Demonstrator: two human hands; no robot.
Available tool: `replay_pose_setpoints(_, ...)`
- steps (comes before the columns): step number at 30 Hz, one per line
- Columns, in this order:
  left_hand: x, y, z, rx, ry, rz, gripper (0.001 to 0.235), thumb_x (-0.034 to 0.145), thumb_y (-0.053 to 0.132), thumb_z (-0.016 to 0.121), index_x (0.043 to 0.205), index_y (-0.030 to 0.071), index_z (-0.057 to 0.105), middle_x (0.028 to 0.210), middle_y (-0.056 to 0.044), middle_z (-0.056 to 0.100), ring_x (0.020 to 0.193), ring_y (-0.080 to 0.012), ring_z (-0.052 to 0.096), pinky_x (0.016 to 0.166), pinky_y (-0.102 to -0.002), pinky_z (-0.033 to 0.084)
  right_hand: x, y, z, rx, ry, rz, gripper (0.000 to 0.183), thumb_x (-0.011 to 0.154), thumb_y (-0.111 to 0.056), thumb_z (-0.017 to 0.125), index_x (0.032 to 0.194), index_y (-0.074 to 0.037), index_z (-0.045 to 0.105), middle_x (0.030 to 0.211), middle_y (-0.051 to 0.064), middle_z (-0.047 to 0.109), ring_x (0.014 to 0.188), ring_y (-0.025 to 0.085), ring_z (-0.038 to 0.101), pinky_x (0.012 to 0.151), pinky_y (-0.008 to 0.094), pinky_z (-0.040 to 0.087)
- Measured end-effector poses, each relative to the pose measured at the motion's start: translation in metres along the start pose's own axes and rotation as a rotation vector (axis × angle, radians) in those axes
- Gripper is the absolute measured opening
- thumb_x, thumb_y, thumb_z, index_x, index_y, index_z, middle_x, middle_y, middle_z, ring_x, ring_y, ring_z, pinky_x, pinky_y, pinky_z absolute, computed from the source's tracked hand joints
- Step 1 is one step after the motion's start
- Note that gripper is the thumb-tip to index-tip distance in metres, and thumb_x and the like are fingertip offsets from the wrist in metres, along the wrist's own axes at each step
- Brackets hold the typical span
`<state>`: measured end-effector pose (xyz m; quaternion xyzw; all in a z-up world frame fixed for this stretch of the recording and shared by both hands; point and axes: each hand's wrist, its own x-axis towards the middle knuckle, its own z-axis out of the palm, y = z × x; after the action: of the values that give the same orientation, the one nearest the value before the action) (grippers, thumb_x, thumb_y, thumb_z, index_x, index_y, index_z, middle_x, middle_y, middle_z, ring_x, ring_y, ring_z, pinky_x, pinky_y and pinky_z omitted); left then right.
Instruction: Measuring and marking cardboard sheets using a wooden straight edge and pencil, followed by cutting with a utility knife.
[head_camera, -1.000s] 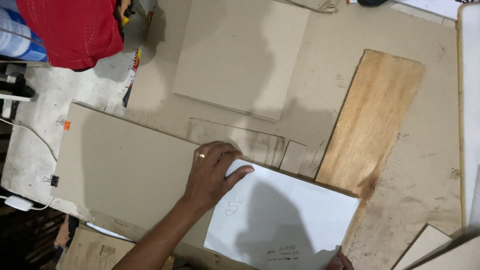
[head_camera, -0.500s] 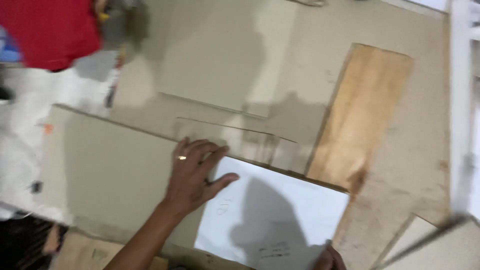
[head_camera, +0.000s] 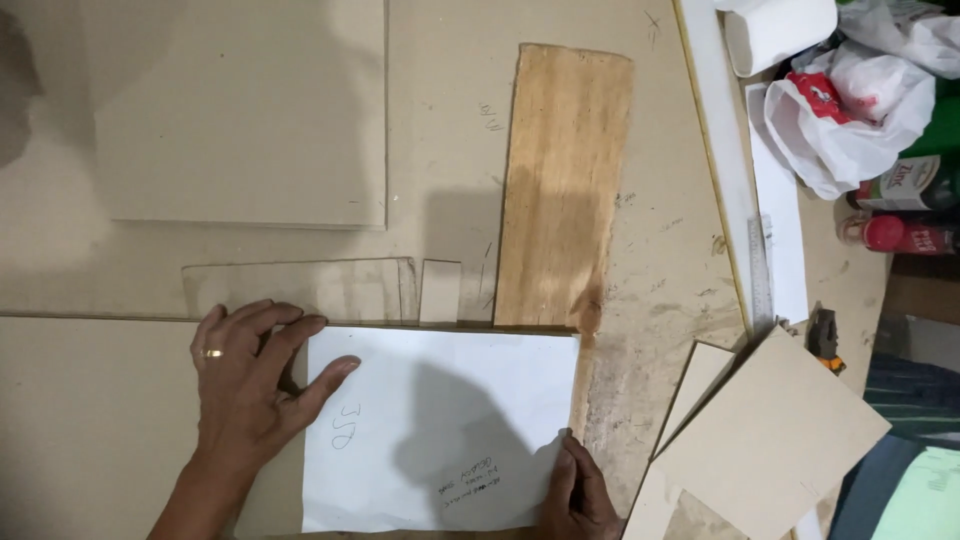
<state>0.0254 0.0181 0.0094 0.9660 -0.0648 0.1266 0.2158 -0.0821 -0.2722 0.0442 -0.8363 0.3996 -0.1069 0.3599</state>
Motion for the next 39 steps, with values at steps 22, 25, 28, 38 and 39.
replay_pose_setpoints(22, 0.0, -0.001, -0.001, 0.054, -0.039, 0.024, 0.044, 0.082, 0.056, 0.082, 0.11, 0.023, 0.07, 0.117, 0.0, 0.064, 0.119, -0.0247, 0.06, 0.119, -0.056, 0.031, 0.024, -0.019, -0.011, -0.217, -0.115, -0.964, 0.019, 0.093, 0.01, 0.058, 0.111, 0.005, 0.062, 0.115, 0.03, 0.061, 0.098, 0.04, 0.056, 0.067, 0.038, 0.059)
replay_pose_setpoints(25, 0.003, 0.001, -0.003, 0.072, -0.026, 0.048, 0.042, 0.083, 0.055, 0.083, 0.107, 0.023, 0.07, 0.116, -0.001, 0.065, 0.117, -0.0245, 0.062, 0.118, -0.053, 0.032, 0.011, -0.074, -0.009, -0.241, -0.495, -0.363, 0.044, 0.091, -0.047, 0.046, 0.077, -0.016, 0.074, 0.086, 0.001, 0.068, 0.07, 0.017, 0.068, 0.056, 0.03, 0.052)
replay_pose_setpoints(28, 0.001, 0.002, -0.004, 0.058, -0.033, 0.031, 0.042, 0.083, 0.052, 0.085, 0.108, 0.022, 0.071, 0.117, -0.001, 0.066, 0.118, -0.0245, 0.063, 0.12, -0.054, 0.031, 0.007, -0.049, 0.04, -0.177, -0.447, -1.061, 0.033, 0.101, -0.028, 0.056, 0.122, -0.007, 0.07, 0.133, 0.015, 0.064, 0.123, 0.035, 0.061, 0.106, 0.051, 0.044)
replay_pose_setpoints(38, -0.002, 0.001, -0.002, 0.048, -0.085, -0.014, 0.043, 0.081, 0.052, 0.084, 0.109, 0.022, 0.072, 0.118, -0.002, 0.067, 0.123, -0.0265, 0.062, 0.123, -0.058, 0.031, 0.086, -0.022, 0.045, -0.33, -0.248, -1.068, 0.036, 0.107, -0.011, 0.05, 0.14, 0.003, 0.056, 0.148, 0.019, 0.057, 0.144, 0.035, 0.05, 0.123, 0.046, 0.041)
replay_pose_setpoints(39, -0.001, 0.001, -0.003, 0.044, -0.085, -0.009, 0.044, 0.081, 0.051, 0.085, 0.11, 0.022, 0.072, 0.118, -0.003, 0.067, 0.122, -0.0268, 0.063, 0.122, -0.057, 0.031, 0.086, -0.019, 0.045, -0.302, -0.229, -1.062, 0.034, 0.105, -0.008, 0.052, 0.136, 0.005, 0.059, 0.145, 0.021, 0.058, 0.141, 0.037, 0.053, 0.121, 0.047, 0.044)
